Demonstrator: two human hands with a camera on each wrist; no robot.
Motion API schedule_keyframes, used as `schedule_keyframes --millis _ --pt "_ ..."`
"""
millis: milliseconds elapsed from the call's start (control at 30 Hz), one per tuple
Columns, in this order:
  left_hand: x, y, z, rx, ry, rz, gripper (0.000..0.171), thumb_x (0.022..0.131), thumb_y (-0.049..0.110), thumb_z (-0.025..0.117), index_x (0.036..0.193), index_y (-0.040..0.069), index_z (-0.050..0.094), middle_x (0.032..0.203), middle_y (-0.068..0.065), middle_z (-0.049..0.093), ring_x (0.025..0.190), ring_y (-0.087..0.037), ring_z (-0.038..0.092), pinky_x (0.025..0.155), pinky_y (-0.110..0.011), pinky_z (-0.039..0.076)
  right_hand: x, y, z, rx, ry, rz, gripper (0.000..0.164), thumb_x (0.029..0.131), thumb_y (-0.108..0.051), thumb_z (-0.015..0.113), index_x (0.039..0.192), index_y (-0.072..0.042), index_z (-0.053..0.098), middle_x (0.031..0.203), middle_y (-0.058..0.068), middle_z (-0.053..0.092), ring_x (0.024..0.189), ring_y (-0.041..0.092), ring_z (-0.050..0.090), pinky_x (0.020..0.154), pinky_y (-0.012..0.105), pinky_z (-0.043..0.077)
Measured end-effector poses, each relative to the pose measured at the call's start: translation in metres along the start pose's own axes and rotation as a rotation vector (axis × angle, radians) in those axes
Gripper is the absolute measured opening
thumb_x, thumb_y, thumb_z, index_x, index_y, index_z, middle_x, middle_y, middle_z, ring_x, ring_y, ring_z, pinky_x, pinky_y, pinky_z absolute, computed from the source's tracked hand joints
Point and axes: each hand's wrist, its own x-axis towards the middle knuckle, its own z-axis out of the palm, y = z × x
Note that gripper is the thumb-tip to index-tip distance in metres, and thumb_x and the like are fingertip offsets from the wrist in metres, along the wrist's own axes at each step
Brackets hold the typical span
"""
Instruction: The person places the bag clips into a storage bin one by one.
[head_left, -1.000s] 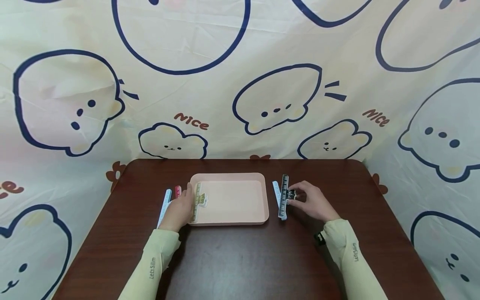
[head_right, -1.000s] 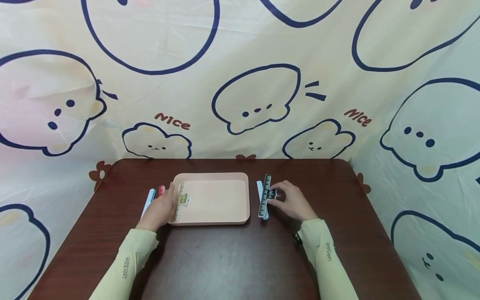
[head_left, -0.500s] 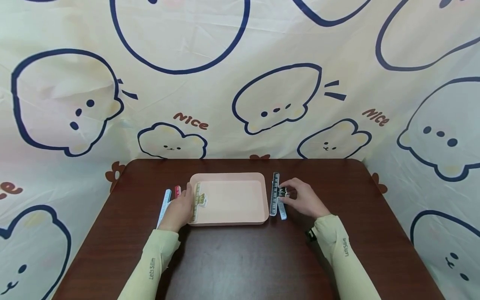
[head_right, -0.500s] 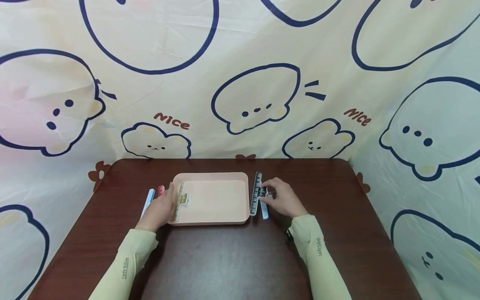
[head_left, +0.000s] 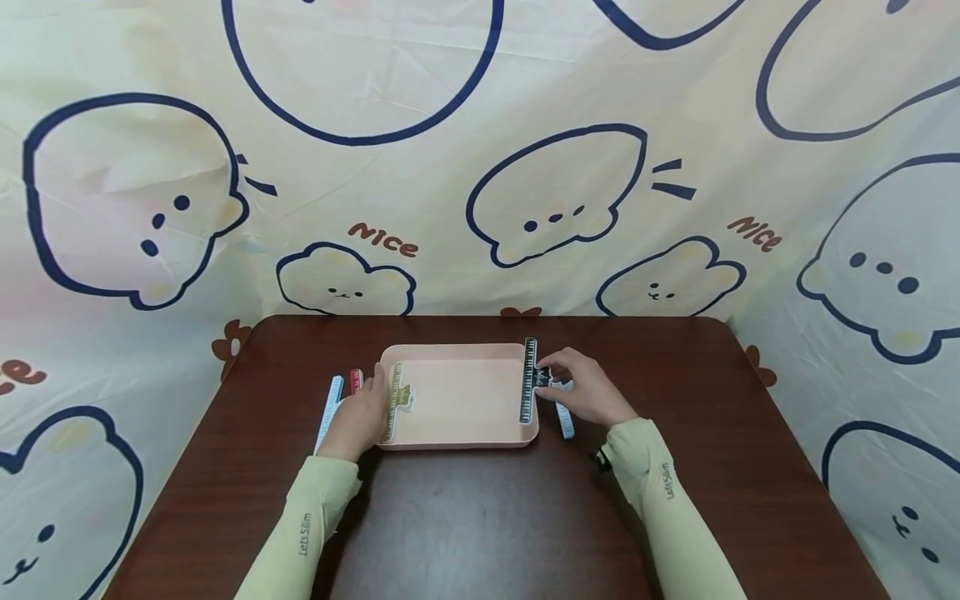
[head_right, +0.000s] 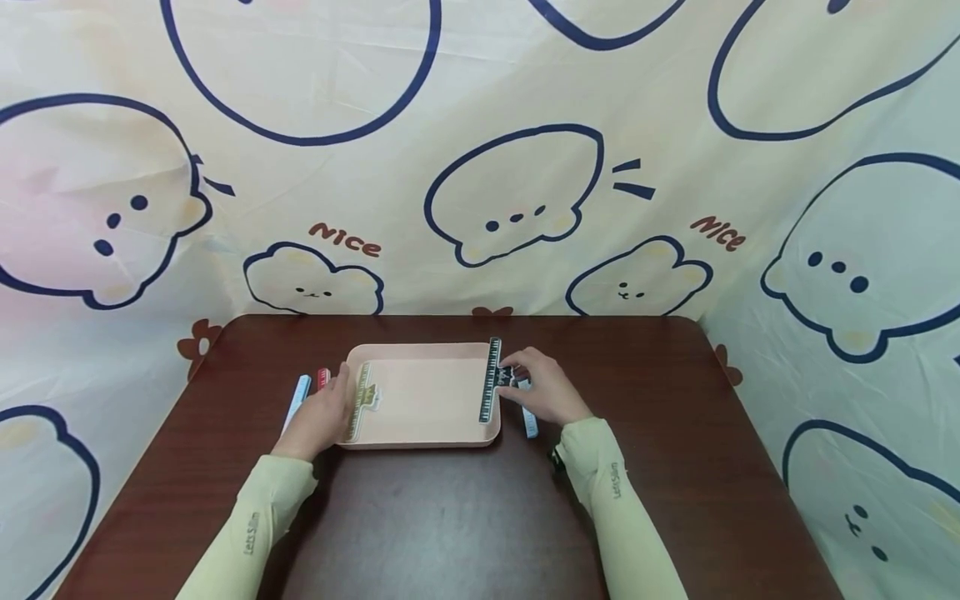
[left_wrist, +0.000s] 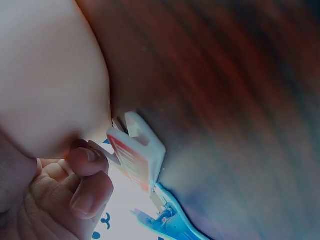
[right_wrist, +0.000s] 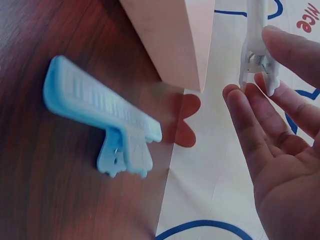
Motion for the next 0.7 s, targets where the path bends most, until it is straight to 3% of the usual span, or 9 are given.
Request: schedule_keyframes --millis 267,500,700 --pt "0.000 0.000 0.000 -0.004 -0.002 -0.007 0.066 0.106 0.010 0.049 0.159 -0.011 0.017 0.145 -0.035 0.051 0.099 -0.040 0.068 0.098 -0.057 0.055 0.014 -0.012 0.010 0.031 -0.024 -0.002 0.044 0.090 -0.021 0.083 0.131 -0.013 0.068 0.122 0.005 0.063 0.110 0.024 0.066 0.097 0.048 0.058" --pt "0.001 0.000 0.000 -0.003 0.001 -0.009 0.066 0.106 0.010 0.049 0.159 -0.011 0.018 0.144 -0.034 0.052 0.098 -0.040 0.068 0.098 -0.056 0.056 0.026 -0.023 0.024 0.008 -0.029 -0.061 0.041 0.089 -0.019 0.084 0.126 -0.018 0.068 0.111 0.004 0.063 0.103 0.021 0.067 0.091 0.040 0.059" --pt "0.002 -0.001 0.002 0.006 0.002 -0.007 0.065 0.106 0.009 0.048 0.159 -0.011 0.017 0.143 -0.034 0.052 0.097 -0.040 0.068 0.097 -0.056 0.056 0.034 -0.037 0.036 0.084 -0.038 -0.024 0.040 0.087 -0.019 0.085 0.124 -0.021 0.069 0.128 0.003 0.064 0.108 0.020 0.066 0.095 0.039 0.057"
